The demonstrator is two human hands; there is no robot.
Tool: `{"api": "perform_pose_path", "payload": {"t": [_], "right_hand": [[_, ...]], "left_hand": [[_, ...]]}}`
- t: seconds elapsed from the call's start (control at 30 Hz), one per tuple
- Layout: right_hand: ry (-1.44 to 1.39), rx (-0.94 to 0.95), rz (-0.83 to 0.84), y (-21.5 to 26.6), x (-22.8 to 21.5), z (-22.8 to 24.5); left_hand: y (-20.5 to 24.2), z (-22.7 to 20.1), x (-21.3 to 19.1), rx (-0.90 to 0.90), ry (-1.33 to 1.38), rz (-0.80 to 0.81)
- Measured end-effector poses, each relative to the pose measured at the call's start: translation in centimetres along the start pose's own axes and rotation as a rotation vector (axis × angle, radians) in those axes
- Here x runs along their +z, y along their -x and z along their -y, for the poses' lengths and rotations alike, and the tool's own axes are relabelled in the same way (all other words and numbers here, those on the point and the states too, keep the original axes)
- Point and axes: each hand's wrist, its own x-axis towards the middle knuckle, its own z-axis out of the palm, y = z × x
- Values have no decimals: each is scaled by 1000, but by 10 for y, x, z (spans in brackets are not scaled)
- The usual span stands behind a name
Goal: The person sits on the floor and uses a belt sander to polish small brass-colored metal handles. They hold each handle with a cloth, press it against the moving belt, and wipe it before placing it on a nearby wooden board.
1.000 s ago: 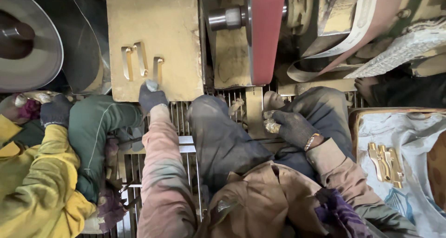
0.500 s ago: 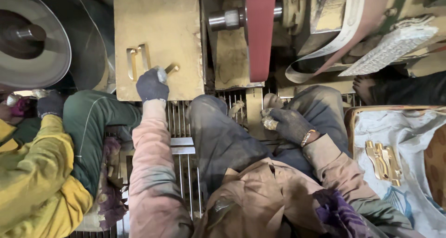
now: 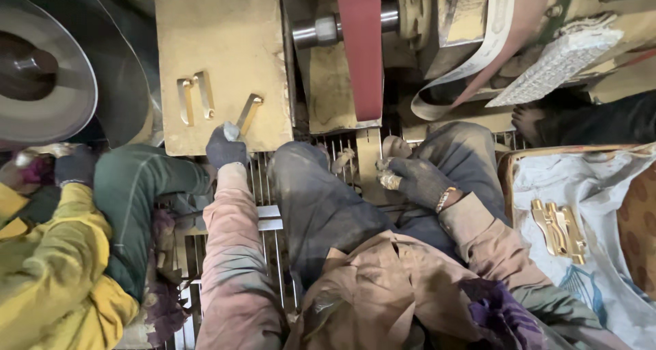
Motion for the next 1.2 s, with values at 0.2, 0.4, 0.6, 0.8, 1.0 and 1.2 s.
{"api": "perform_pose_path", "payload": {"t": [0.2, 0.4, 0.6, 0.8, 1.0, 1.2], "right_hand": [[-74, 15, 18, -4, -1, 3], [-91, 103, 49, -1, -3, -5], [-102, 70, 36, -2, -3, -6], [-16, 68, 48, -3, 0, 2], [19, 94, 34, -4, -2, 13], [41, 22, -11, 2, -5, 25]], "left_hand": [[9, 4, 10, -17, 84, -21], [12, 13, 38, 104, -74, -73], [0, 25, 62, 9, -96, -81], [6, 30, 28, -289, 470, 70], [55, 7, -37, -762, 939, 236], [126, -8, -82, -340, 1039, 333]]}}
